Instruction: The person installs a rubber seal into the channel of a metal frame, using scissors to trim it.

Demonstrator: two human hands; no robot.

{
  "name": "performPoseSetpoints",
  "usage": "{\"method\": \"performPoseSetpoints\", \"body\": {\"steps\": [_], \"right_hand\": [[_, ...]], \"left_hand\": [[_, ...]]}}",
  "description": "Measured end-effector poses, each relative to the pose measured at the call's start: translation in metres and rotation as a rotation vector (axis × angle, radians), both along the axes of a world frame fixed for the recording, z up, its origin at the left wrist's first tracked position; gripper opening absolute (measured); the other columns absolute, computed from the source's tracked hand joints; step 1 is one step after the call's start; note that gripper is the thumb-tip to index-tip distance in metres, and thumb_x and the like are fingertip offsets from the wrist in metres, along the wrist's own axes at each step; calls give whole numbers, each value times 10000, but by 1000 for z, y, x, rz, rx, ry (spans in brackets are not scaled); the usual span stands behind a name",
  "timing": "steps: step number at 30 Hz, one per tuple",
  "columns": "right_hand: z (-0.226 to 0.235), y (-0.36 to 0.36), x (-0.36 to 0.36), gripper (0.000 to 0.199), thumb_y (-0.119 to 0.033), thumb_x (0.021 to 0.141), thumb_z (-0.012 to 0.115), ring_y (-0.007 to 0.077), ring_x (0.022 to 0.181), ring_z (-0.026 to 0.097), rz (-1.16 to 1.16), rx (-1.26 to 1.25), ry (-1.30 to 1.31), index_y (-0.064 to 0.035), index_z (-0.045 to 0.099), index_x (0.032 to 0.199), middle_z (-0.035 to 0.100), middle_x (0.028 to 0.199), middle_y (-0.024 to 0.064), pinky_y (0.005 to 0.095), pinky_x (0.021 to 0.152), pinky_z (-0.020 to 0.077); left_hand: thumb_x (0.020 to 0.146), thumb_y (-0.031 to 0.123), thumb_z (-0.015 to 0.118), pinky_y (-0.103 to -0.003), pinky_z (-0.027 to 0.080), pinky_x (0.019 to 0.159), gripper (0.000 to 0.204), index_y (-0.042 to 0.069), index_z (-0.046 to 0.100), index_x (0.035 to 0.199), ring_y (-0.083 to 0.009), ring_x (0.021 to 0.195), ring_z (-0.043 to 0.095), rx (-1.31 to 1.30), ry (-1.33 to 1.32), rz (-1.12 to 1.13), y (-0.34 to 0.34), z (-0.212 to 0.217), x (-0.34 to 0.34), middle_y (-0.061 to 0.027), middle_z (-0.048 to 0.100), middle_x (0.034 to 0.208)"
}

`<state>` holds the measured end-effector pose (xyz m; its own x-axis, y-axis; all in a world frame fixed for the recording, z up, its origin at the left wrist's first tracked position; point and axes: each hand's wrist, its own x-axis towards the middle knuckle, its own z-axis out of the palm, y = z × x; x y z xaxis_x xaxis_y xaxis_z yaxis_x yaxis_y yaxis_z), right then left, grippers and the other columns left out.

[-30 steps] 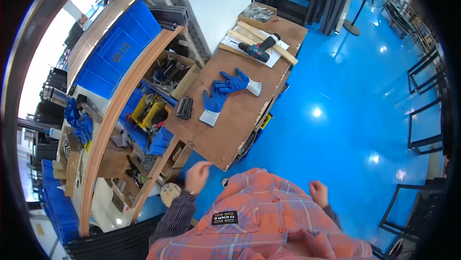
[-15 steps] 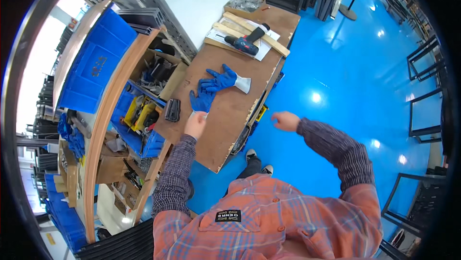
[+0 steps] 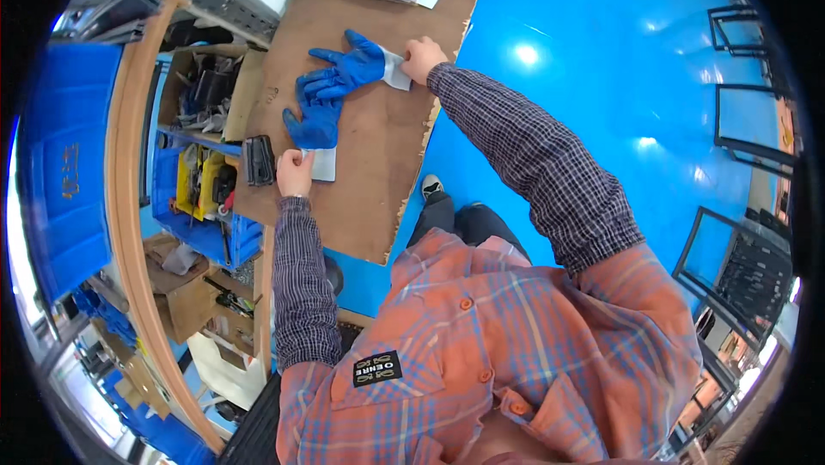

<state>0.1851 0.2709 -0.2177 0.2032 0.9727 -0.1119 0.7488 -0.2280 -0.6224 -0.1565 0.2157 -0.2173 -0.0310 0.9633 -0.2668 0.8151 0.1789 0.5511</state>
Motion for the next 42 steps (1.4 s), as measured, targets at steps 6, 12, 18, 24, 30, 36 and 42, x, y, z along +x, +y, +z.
{"method": "performPoseSetpoints", "body": {"steps": [6,12,18,24,30,36,42], "right_hand": [[85,-103,35,141,-13,731,554,129,664,463,13,302,543,-81,519,849,505,755,15,249,622,417],[124,-304,118,193,30,678,512,158,657,496,-305,167,432,-70,569,833,567,826,39,277,608,424],[121,-467,118,148,-98,768,549,216,718,542,-317,-134,395,-64,642,878,594,908,83,333,663,461],[87,-594,92,224,-227,851,568,220,765,557,-418,-139,705,-40,632,956,596,933,78,362,715,469],[68,-700,86,139,-170,876,545,188,707,518,-766,-52,804,-57,610,925,586,893,42,330,676,445],[73,-788,96,139,-139,838,536,173,652,517,-1126,182,716,-48,625,895,613,828,40,332,663,445],[69,-861,122,235,-225,882,503,192,616,506,-1137,-54,683,-40,648,873,604,759,58,353,632,430]], "left_hand": [[859,107,564,-225,392,679,91,52,493,868,-116,713,444,117,-585,-101,-29,83,48,-25,483,823],[867,38,515,-208,388,698,80,74,462,915,-93,740,435,-106,-927,-406,-59,131,175,-7,476,852],[851,89,549,-256,424,701,196,69,512,1042,-140,739,522,-349,-766,-1119,-115,72,319,-52,556,896],[872,203,536,-319,465,812,341,153,554,1209,-205,912,604,-798,-18,-2157,-247,44,424,-52,625,1113],[897,230,470,-305,427,856,312,135,574,1176,-175,952,577,-1424,106,-2040,-399,25,498,-13,623,1046],[903,227,476,-297,429,805,285,124,570,1152,-172,894,567,-1233,461,-2285,-502,32,593,-14,614,1015],[898,224,489,-324,441,757,283,97,564,1140,-222,833,571,-985,-90,-2747,-528,45,675,-56,622,993]]}}
